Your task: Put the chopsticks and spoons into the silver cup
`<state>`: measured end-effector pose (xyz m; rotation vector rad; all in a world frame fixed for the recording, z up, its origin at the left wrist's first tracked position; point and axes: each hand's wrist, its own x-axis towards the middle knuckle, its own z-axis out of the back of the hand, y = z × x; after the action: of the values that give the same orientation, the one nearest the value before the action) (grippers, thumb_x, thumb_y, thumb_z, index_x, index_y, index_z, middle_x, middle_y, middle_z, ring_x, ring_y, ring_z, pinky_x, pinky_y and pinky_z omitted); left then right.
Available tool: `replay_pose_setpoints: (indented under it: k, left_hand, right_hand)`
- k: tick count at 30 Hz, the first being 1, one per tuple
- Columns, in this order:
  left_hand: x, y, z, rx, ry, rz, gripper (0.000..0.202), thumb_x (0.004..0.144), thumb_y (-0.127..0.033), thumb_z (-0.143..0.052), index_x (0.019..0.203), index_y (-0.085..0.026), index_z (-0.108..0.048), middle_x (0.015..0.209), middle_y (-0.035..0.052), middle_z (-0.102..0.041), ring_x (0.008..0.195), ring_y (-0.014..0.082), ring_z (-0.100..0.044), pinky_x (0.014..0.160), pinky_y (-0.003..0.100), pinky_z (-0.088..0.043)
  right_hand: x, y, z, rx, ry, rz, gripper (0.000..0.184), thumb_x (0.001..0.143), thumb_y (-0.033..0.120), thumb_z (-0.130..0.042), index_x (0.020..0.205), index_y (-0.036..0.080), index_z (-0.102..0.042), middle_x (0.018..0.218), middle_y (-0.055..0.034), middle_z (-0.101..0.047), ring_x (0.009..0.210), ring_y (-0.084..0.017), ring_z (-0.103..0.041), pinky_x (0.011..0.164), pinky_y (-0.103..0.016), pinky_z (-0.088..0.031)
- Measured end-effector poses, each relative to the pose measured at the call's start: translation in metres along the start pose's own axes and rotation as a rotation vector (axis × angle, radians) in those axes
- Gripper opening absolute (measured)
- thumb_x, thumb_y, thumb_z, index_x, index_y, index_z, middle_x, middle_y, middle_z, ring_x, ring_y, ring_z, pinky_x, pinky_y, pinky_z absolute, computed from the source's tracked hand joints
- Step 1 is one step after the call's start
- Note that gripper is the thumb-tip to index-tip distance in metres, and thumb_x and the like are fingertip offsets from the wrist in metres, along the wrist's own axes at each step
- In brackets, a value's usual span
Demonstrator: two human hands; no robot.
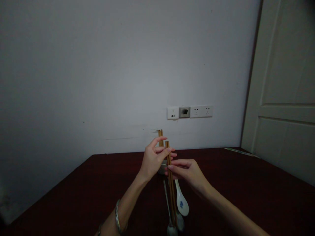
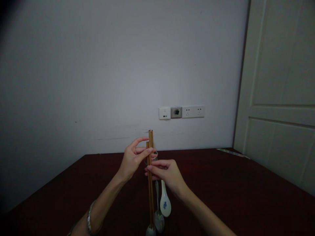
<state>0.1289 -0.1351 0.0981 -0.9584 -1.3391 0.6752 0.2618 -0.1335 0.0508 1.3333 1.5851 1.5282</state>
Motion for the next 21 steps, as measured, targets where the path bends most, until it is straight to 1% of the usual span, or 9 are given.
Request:
replay_pose_setpoints:
  k: [6, 10, 14, 21]
  left_hand:
    - [0.0008, -0.0001, 0.0000, -0.006, -0.019, -0.010, 0.049, 0.069, -0.032, -0.062, 0.109, -0.014, -0.041, 0.076, 0.0096, -0.067, 0.067, 0.0200, -0.064, 0.062, 0.030, -0.051]
    - [0.0015, 0.0017, -0.0013, -0.013, -0.021, -0.001, 0.052, 0.068, -0.031, -0.063, 0.111, -0.015, -0.039, 0.075, 0.0090, -0.067, 0.066, 0.0201, -0.064, 0.061, 0.031, -0.051]
    - [0.0019, 0.0034, -0.0014, -0.019, -0.008, 0.010, 0.054, 0.068, -0.030, -0.063, 0.113, -0.015, -0.037, 0.075, 0.0090, -0.067, 0.067, 0.0209, -0.065, 0.061, 0.032, -0.052]
    - [0.0048, 0.0042, 0.0016, -0.051, 0.020, 0.073, 0.055, 0.066, -0.030, -0.066, 0.112, -0.014, -0.039, 0.073, 0.0086, -0.066, 0.067, 0.0216, -0.064, 0.061, 0.032, -0.051]
  right_hand:
    - [0.0007, -0.0001, -0.0028, -0.006, -0.064, 0.000, 0.035, 0.054, 0.036, -0.073, 0.079, 0.012, -0.068, 0.074, -0.0090, -0.068, 0.070, -0.022, -0.064, 0.066, -0.034, -0.051]
    - [0.0013, 0.0004, -0.0027, -0.055, -0.049, -0.001, 0.036, 0.054, 0.039, -0.072, 0.076, 0.011, -0.068, 0.070, -0.0088, -0.067, 0.067, -0.021, -0.064, 0.062, -0.032, -0.051]
    - [0.0020, 0.0007, -0.0018, -0.077, -0.040, 0.000, 0.033, 0.055, 0.038, -0.071, 0.075, 0.012, -0.068, 0.069, -0.0077, -0.067, 0.066, -0.019, -0.064, 0.061, -0.030, -0.051]
    - [0.0027, -0.0023, -0.0005, -0.089, -0.040, -0.004, 0.036, 0.055, 0.040, -0.071, 0.079, 0.012, -0.068, 0.071, -0.0078, -0.067, 0.066, -0.019, -0.063, 0.062, -0.031, -0.051]
